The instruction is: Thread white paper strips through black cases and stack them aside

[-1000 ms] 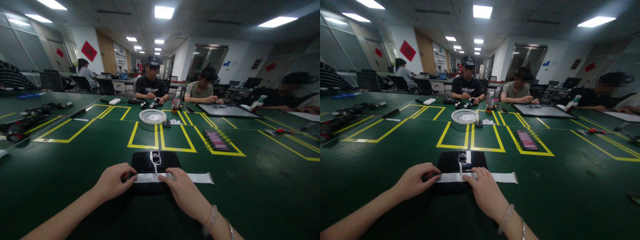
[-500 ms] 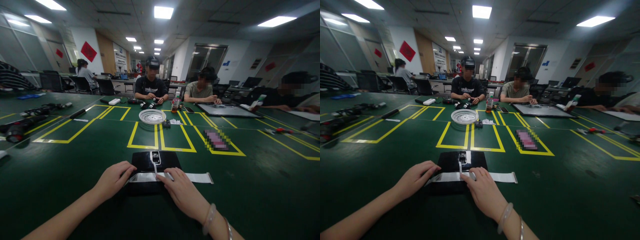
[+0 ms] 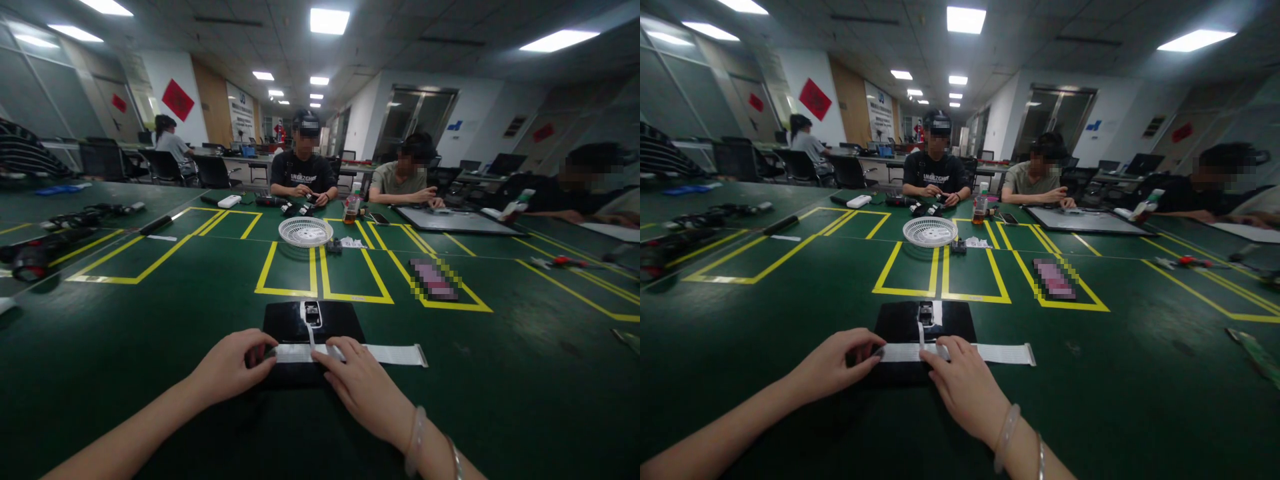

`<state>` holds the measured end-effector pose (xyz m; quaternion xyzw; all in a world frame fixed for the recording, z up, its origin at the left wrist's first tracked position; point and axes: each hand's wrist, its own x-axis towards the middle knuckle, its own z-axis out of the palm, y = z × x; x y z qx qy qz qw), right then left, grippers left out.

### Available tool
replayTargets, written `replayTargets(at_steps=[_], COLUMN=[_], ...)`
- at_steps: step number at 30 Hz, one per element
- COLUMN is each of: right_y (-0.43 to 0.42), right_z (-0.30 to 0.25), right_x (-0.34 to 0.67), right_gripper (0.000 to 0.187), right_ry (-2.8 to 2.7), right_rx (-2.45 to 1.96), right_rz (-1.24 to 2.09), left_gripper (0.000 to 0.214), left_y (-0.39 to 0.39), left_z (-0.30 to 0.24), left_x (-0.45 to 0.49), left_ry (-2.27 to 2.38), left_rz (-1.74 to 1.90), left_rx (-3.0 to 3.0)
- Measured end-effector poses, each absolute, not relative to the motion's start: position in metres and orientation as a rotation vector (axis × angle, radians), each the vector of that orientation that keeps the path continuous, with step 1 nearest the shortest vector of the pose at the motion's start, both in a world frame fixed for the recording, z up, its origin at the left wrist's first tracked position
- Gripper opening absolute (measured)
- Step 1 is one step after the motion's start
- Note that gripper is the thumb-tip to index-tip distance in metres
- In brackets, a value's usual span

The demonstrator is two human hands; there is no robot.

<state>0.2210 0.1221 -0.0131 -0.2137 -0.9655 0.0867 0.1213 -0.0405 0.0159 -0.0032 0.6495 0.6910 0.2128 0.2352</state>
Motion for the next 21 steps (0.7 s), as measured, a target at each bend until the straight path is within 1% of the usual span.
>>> replayTargets(at_steps=[6, 10, 13, 18, 21], right_y=[0.121, 0.121, 0.12, 0.118, 0.117], right_z=[-0.009, -0.007, -0.006, -0.007, -0.007], right_x=[0.219, 0.22, 0.22, 0.219, 0.218], right_gripper=[0.036, 0.035, 0.036, 0.036, 0.036], right_ry=[-2.828, -2.831, -2.84, -2.851, -2.858], right_rx=[-0.654, -0.63, -0.629, -0.674, -0.694], right_rz=[0.281, 0.278, 0.284, 0.294, 0.309], left_gripper=[0.035, 0.037, 0.038, 0.03, 0.03], left_y=[0.017, 0.018, 0.019, 0.022, 0.022], left_z=[-0.008, -0.01, -0.011, -0.011, -0.012], left_x=[-0.043, -0.047, -0.054, -0.063, -0.062], left_ry=[1.845, 1.771, 1.798, 2.067, 2.158], left_rz=[0.672, 0.744, 0.755, 0.525, 0.423], left_rx=[1.662, 1.526, 1.526, 1.69, 1.764])
